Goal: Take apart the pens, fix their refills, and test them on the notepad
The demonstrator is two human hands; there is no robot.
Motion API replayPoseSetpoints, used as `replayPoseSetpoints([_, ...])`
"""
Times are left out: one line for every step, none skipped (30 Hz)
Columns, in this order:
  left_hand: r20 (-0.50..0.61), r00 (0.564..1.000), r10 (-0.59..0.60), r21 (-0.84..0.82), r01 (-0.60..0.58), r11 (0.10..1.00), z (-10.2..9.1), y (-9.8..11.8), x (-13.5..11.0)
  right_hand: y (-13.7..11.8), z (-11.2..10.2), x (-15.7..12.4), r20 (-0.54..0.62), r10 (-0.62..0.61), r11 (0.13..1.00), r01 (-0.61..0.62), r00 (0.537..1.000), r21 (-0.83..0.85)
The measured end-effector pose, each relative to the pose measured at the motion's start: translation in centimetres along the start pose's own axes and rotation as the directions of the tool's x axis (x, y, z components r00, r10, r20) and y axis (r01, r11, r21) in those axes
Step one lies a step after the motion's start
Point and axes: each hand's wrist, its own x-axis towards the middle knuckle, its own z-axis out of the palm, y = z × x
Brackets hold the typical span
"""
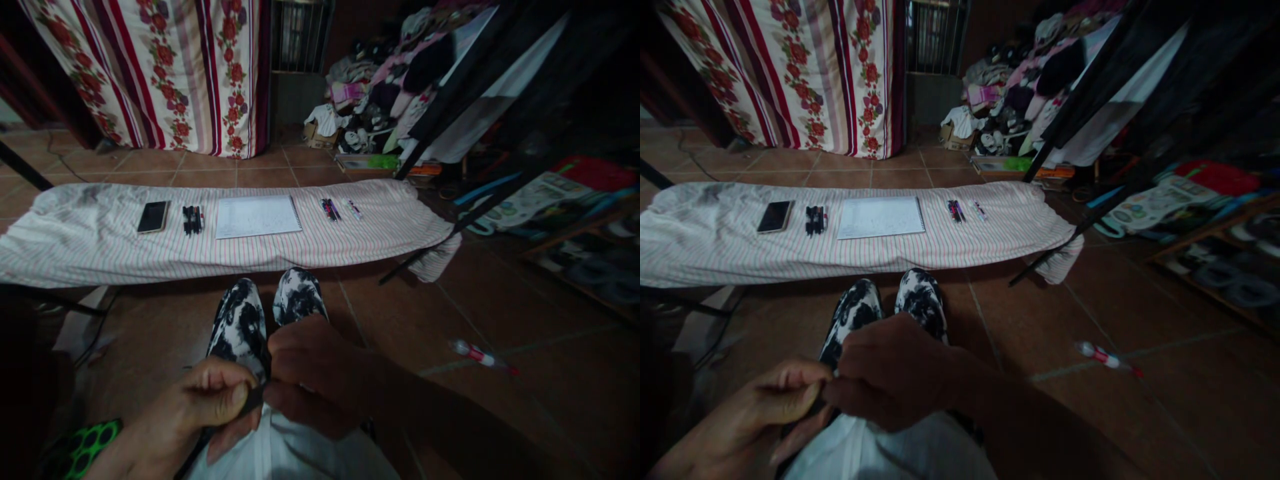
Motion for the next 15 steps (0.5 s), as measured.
replayPoseSetpoints([-0.008, 1.000, 0.014, -0.001, -0.014, 1.000, 0.0, -0.2, 0.0, 0.2, 0.0, 0.0, 0.001, 0.001, 1.000, -0.001, 1.000, 0.008])
replayPoseSetpoints([-0.064, 0.997, 0.050, 0.015, -0.049, 0.999, 0.1, -0.4, 0.0, 0.4, 0.1, 0.0, -0.009, 0.025, 0.999, -0.025, 1.000, 0.026])
replayPoseSetpoints([-0.141, 0.984, 0.106, 0.073, -0.097, 0.993, 0.1, -0.7, 0.1, 0.6, 0.3, 0.1, -0.028, 0.082, 0.995, -0.081, 0.996, 0.050])
replayPoseSetpoints([-0.248, 0.946, 0.209, 0.173, -0.169, 0.970, 0.0, -0.9, 0.2, 0.7, 0.6, 0.1, -0.057, 0.169, 0.982, -0.163, 0.984, 0.090])
replayPoseSetpoints([-0.336, 0.884, 0.325, 0.304, -0.225, 0.926, 0.0, -1.1, 0.4, 0.9, 0.9, 0.1, -0.077, 0.272, 0.953, -0.258, 0.959, 0.157])
replayPoseSetpoints([-0.394, 0.799, 0.454, 0.460, -0.257, 0.850, -0.1, -1.4, 0.5, 1.0, 1.2, 0.2, -0.094, 0.390, 0.905, -0.362, 0.916, 0.225])
replayPoseSetpoints([-0.411, 0.685, 0.601, 0.613, -0.280, 0.739, -0.2, -1.6, 0.7, 1.0, 1.6, 0.2, -0.085, 0.494, 0.843, -0.453, 0.865, 0.290])
replayPoseSetpoints([-0.373, 0.580, 0.724, 0.745, -0.278, 0.606, -0.3, -1.8, 0.9, 1.1, 1.9, 0.3, -0.071, 0.571, 0.785, -0.518, 0.818, 0.339])
replayPoseSetpoints([-0.294, 0.475, 0.829, 0.848, -0.269, 0.456, -0.3, -1.9, 1.1, 1.0, 2.2, 0.3, -0.058, 0.625, 0.737, -0.564, 0.778, 0.374])
replayPoseSetpoints([-0.211, 0.407, 0.889, 0.912, -0.244, 0.329, -0.4, -2.1, 1.2, 1.0, 2.5, 0.3, -0.044, 0.658, 0.703, -0.592, 0.752, 0.393])
replayPoseSetpoints([-0.147, 0.355, 0.923, 0.947, -0.221, 0.235, -0.4, -2.2, 1.3, 1.0, 2.7, 0.3, -0.042, 0.674, 0.687, -0.605, 0.737, 0.404])
replayPoseSetpoints([-0.121, 0.332, 0.936, 0.959, -0.203, 0.196, -0.3, -2.3, 1.4, 1.0, 2.9, 0.3, -0.051, 0.678, 0.686, -0.607, 0.733, 0.402])
replayPoseSetpoints([-0.139, 0.340, 0.930, 0.956, -0.197, 0.215, -0.2, -2.3, 1.5, 1.0, 3.0, 0.2, -0.077, 0.674, 0.700, -0.602, 0.735, 0.383])
replayPoseSetpoints([-0.204, 0.374, 0.905, 0.934, -0.203, 0.295, -0.1, -2.3, 1.5, 0.9, 3.1, 0.1, -0.113, 0.657, 0.728, -0.588, 0.745, 0.353])
replayPoseSetpoints([-0.298, 0.442, 0.846, 0.882, -0.211, 0.422, 0.0, -2.2, 1.5, 0.9, 3.0, 0.0, -0.152, 0.624, 0.766, -0.563, 0.766, 0.309])
